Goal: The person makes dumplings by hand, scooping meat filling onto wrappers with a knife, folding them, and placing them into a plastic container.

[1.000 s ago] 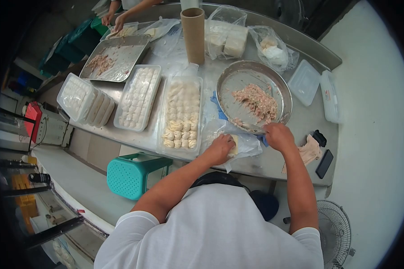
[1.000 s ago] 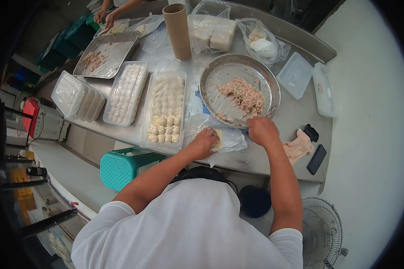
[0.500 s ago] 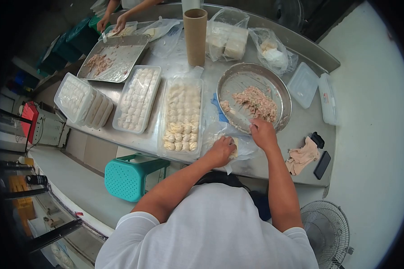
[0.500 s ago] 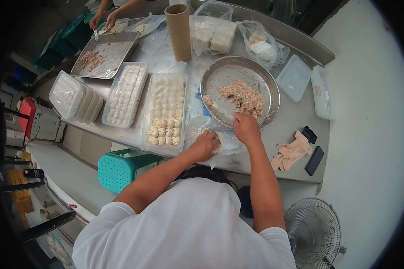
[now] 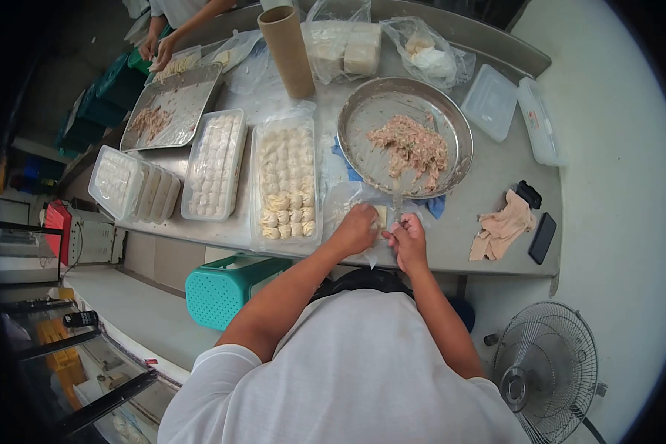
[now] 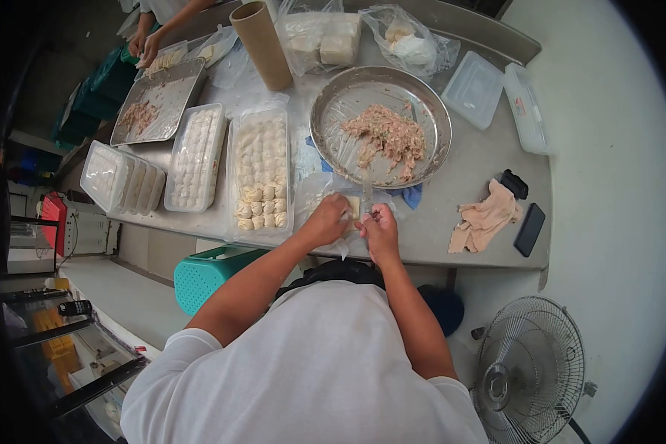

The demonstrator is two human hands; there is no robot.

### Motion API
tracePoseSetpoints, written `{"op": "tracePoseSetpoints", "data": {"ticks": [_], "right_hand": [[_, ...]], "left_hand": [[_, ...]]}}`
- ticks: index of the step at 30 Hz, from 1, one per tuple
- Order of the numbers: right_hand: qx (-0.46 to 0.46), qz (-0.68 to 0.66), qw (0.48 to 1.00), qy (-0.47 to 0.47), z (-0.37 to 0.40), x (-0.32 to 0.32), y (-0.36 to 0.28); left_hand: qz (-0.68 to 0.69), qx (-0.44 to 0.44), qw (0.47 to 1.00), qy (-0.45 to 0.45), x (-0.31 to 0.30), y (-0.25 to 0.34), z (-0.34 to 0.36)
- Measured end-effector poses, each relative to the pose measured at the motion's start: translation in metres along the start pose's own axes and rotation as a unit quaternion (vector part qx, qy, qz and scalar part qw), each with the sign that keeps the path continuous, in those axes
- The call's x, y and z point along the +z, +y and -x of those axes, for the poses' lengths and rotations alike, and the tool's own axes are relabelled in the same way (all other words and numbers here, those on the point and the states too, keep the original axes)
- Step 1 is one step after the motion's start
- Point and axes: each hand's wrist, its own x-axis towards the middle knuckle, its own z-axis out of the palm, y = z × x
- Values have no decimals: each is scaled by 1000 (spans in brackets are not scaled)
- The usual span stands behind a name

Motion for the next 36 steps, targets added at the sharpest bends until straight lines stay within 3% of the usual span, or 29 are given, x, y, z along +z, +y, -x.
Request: {"op": "tracePoseSetpoints", "data": {"ticks": [2, 3, 4, 5, 6, 7, 8, 10, 12, 13, 14, 16, 18, 23, 27, 30, 32, 33, 35, 36], "right_hand": [[-6, 17, 1000, 6, 2, -2, 9], [-12, 39, 999, 10, 2, -2, 10], [-14, 36, 999, 10, 2, -2, 6], [-27, 113, 993, 12, 3, -3, 0], [-40, 192, 981, 10, 3, -3, -8], [-41, 192, 981, 3, 6, -1, -18], [-104, 272, 957, 3, 12, 2, -29], [-254, 405, 878, -21, 22, 11, -58], [-301, 437, 846, -47, 35, 29, -84], [-345, 466, 812, -65, 40, 34, -90], [-346, 469, 810, -67, 40, 34, -87], [-336, 513, 788, -63, 40, 35, -82], [-333, 530, 778, -61, 45, 32, -88], [-320, 571, 756, -38, 69, 51, -114], [-356, 560, 747, -43, 55, 61, -97], [-349, 540, 764, -49, 56, 68, -102], [-341, 513, 786, -48, 66, 74, -114], [-322, 500, 802, -52, 71, 74, -120], [-303, 487, 818, -53, 77, 77, -131], [-282, 504, 813, -70, 80, 79, -137]], "left_hand": [[52, -19, 998, 23, -6, -4, 3], [230, -108, 965, 64, -13, -6, 5], [398, -194, 891, 102, -23, -6, 7], [396, -193, 892, 102, -35, -6, 10], [594, -193, 767, 143, -53, 0, 12], [759, -180, 600, 179, -72, 11, 12], [760, -177, 585, 222, -88, 26, 8], [748, -191, 582, 256, -95, 27, 3], [739, -205, 577, 283, -99, 34, 0], [762, -217, 563, 235, -104, 45, -1], [783, -229, 548, 184, -107, 54, -2], [787, -242, 533, 197, -113, 65, -2], [789, -256, 519, 208, -112, 59, 0], [753, -243, 552, 262, -108, 40, 9], [740, -243, 582, 234, -107, 39, 12], [779, -173, 571, 195, -130, 45, 19], [840, -124, 510, 140, -155, 69, 30], [840, -126, 511, 135, -153, 63, 30], [639, -215, 728, 125, -141, 45, 31], [639, -216, 728, 122, -137, 43, 33]]}}
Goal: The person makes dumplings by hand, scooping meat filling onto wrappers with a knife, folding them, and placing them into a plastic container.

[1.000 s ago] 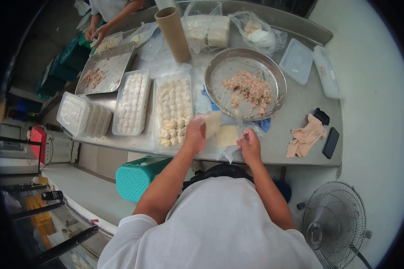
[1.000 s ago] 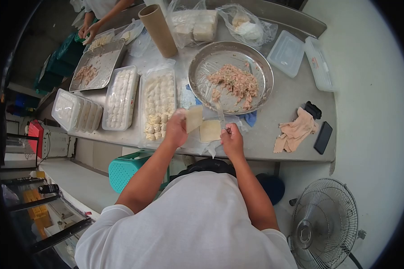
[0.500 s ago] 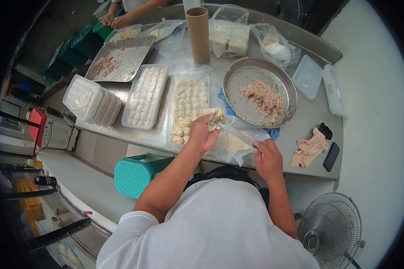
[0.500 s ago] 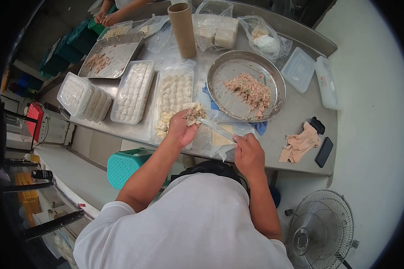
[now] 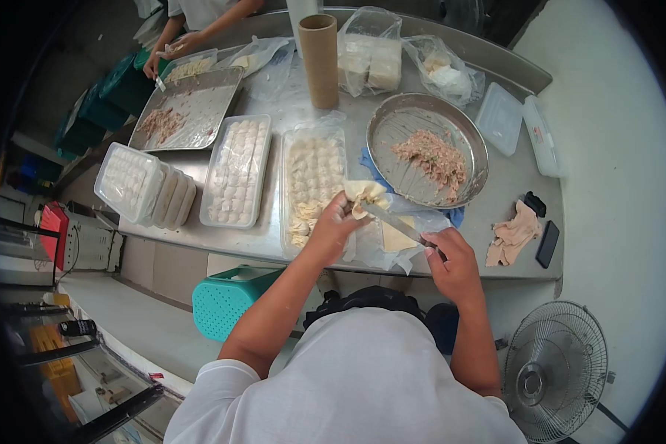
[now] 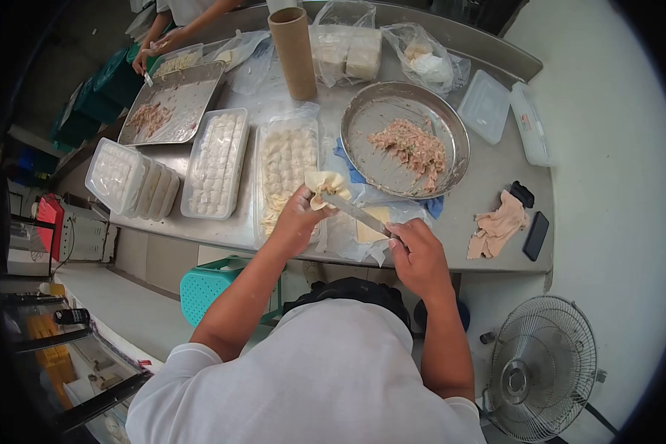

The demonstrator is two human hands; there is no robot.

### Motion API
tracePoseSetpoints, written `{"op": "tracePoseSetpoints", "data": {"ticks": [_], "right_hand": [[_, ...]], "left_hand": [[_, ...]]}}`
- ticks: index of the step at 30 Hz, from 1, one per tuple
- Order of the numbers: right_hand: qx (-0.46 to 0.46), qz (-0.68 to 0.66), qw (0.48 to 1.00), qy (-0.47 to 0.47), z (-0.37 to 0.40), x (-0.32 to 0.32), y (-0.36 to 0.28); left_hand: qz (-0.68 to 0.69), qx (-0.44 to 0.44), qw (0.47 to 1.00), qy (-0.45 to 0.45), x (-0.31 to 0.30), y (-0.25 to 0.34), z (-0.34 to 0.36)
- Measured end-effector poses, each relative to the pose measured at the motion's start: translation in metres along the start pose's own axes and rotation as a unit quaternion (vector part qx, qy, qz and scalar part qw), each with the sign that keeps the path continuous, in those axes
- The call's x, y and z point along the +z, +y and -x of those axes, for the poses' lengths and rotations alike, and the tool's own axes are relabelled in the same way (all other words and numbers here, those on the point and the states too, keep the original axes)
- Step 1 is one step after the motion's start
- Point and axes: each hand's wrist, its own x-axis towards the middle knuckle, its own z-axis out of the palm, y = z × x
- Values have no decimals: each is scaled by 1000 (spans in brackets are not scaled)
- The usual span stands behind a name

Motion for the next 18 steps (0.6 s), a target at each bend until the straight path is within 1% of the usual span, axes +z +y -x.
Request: {"op": "tracePoseSetpoints", "data": {"ticks": [1, 2, 3, 4, 5, 6, 7, 8, 9, 10, 11, 13, 14, 15, 16, 17, 18], "right_hand": [[8, 8, 999, -31, 1, -3, -3], [12, 6, 999, -32, 4, -4, -4], [5, 15, 998, -62, 4, -6, -5], [-8, 25, 995, -91, 0, -10, -5], [-18, 25, 995, -92, -4, -16, -5], [-27, 35, 991, -125, -7, -23, -4], [-37, 44, 985, -160, -8, -29, -2], [-46, 40, 984, -168, -12, -38, 4], [-50, 64, 982, -173, -17, -50, 14], [-54, 87, 979, -176, -21, -59, 23], [-65, 79, 978, -180, -23, -68, 27], [-43, 41, 978, -198, -23, -87, 30], [-15, 38, 978, -203, -22, -93, 32], [-25, 32, 976, -214, -20, -96, 39], [-1, 18, 979, -202, -18, -97, 47], [25, 5, 981, -192, -16, -94, 53], [19, 0, 979, -204, -12, -83, 59]], "left_hand": [[-188, 88, 978, -12, -2, -5, 4], [-368, 172, 913, -24, -4, -11, 8], [-369, 171, 913, -22, 2, -9, 12], [-452, 213, 866, -11, 10, -2, 14], [-532, 254, 808, 3, 18, 3, 13], [-532, 260, 806, 12, 19, 3, 12], [-574, 289, 765, -24, 18, 2, 14], [-617, 314, 719, -59, 19, 0, 19], [-622, 313, 716, -48, 24, -1, 26], [-641, 297, 703, -86, 31, -2, 34], [-659, 279, 688, -122, 37, -2, 40], [-666, 284, 681, -111, 45, -8, 46], [-634, 314, 704, -63, 48, -13, 47], [-600, 346, 721, -12, 50, -19, 46], [-568, 405, 715, 42, 53, -23, 44], [-572, 404, 712, 57, 57, -29, 44], [-451, 312, 831, 90, 67, -33, 49]]}}
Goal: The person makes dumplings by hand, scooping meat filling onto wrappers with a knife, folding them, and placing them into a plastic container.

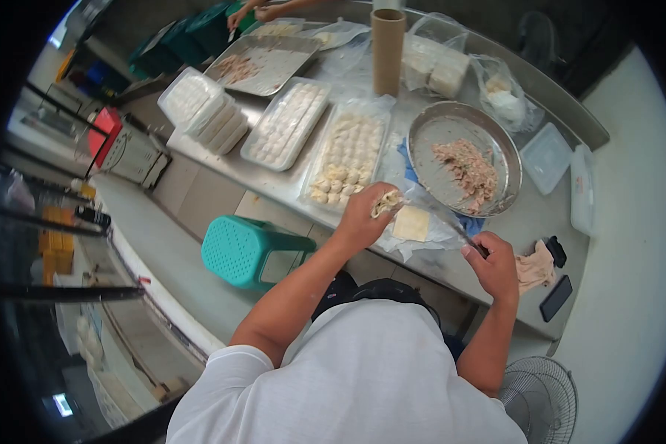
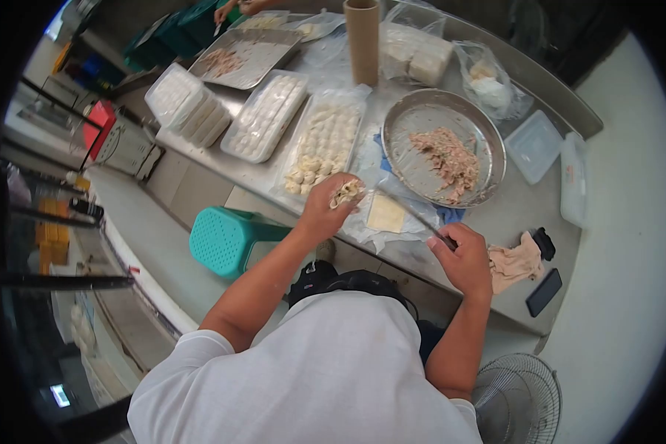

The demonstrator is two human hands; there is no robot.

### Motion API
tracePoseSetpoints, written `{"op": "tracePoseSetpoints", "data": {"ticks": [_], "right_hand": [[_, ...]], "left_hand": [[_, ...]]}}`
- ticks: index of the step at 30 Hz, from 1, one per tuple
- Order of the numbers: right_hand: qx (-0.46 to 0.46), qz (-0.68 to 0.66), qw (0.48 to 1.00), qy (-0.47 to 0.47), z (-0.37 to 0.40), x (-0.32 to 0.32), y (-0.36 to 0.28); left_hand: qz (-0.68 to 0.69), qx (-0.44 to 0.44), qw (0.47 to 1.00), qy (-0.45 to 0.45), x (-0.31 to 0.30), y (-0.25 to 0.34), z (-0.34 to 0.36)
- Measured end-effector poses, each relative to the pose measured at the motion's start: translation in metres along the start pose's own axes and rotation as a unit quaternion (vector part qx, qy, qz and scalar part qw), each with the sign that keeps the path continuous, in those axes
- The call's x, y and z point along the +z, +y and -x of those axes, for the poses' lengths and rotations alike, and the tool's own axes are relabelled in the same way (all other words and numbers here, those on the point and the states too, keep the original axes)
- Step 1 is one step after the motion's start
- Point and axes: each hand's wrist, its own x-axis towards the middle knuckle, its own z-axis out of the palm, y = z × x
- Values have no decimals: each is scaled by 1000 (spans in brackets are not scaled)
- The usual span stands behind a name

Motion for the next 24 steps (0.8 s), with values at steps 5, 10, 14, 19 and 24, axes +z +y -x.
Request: {"op": "tracePoseSetpoints", "data": {"ticks": [5, 10, 14, 19, 24], "right_hand": [[90, -343, 935, -1, -10, 80, -11], [103, -595, 796, 26, -26, 128, -29], [132, -647, 748, 68, -41, 128, -41], [155, -676, 719, 44, -51, 154, -44], [240, -506, 826, 62, -66, 189, -47]], "left_hand": [[259, -171, 950, 29, 41, -13, 15], [396, -228, 889, -23, 40, 9, 10], [70, 48, 991, -108, -3, -26, -1], [4, 122, 970, -211, -63, -42, -14], [-151, 18, 967, -203, -140, -115, -52]]}}
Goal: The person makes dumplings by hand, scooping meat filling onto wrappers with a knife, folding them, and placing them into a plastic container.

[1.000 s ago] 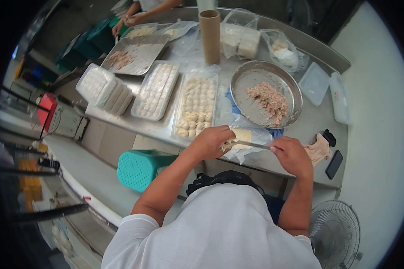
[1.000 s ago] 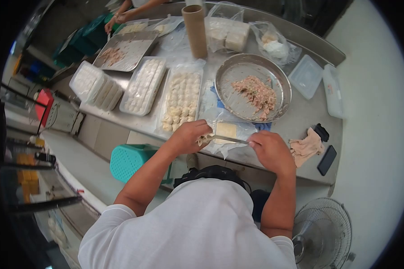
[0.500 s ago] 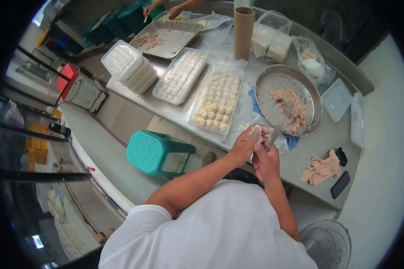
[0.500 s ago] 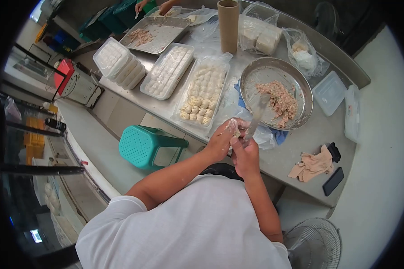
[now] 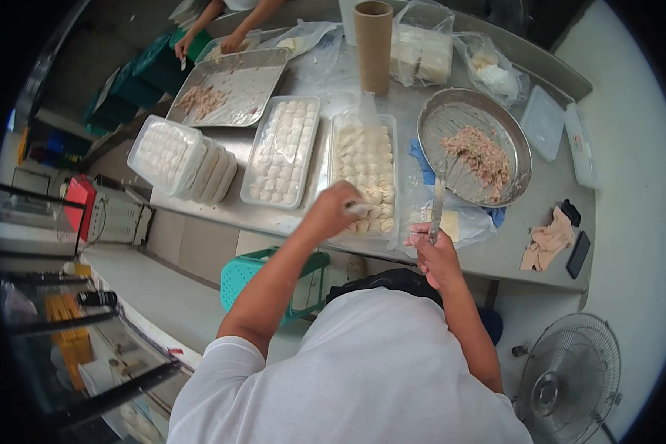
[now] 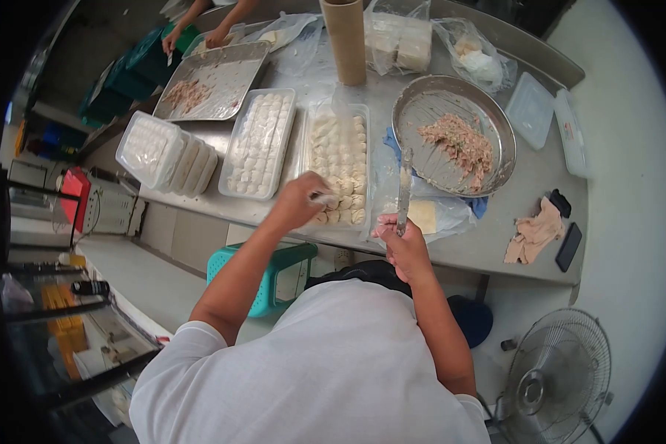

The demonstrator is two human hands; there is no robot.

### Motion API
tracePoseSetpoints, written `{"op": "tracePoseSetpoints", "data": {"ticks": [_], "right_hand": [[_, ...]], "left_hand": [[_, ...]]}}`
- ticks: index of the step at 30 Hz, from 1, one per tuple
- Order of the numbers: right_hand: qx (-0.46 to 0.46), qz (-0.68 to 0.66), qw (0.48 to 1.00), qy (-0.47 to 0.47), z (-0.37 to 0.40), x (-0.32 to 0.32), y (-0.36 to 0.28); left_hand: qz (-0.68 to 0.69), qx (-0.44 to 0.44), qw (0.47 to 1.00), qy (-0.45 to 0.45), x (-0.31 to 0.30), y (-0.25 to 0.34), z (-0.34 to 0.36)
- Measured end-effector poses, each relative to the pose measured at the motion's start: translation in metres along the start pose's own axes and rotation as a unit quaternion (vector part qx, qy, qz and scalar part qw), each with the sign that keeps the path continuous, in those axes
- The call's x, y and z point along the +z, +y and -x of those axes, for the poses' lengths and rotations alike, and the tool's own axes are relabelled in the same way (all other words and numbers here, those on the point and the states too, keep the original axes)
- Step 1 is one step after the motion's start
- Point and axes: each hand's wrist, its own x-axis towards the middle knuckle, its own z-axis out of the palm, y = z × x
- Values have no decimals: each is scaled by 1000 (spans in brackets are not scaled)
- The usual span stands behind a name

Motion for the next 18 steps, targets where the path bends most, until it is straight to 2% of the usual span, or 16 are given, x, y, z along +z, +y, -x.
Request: {"op": "tracePoseSetpoints", "data": {"ticks": [3, 5, 8, 10, 11, 16, 18], "right_hand": [[9, -19, 998, 52, -2, 2, 12], [14, -29, 997, 75, 0, 3, 20], [8, -19, 995, 100, 0, 12, 23], [9, 0, 993, 115, -1, 13, 23], [4, 6, 993, 119, -4, 13, 25], [9, 35, 990, 139, -10, 18, 19], [-2, 60, 990, 129, -11, 19, 16]], "left_hand": [[-54, -9, 998, -32, -21, -36, -9], [-9, -13, 999, -48, -15, -47, -7], [16, 50, 997, -51, -14, -40, -17], [-106, 59, 988, -95, -12, -37, -16], [-101, 62, 988, -98, -11, -35, -14], [-143, 13, 974, -175, -16, -31, -15], [-144, 24, 972, -184, -18, -35, -18]]}}
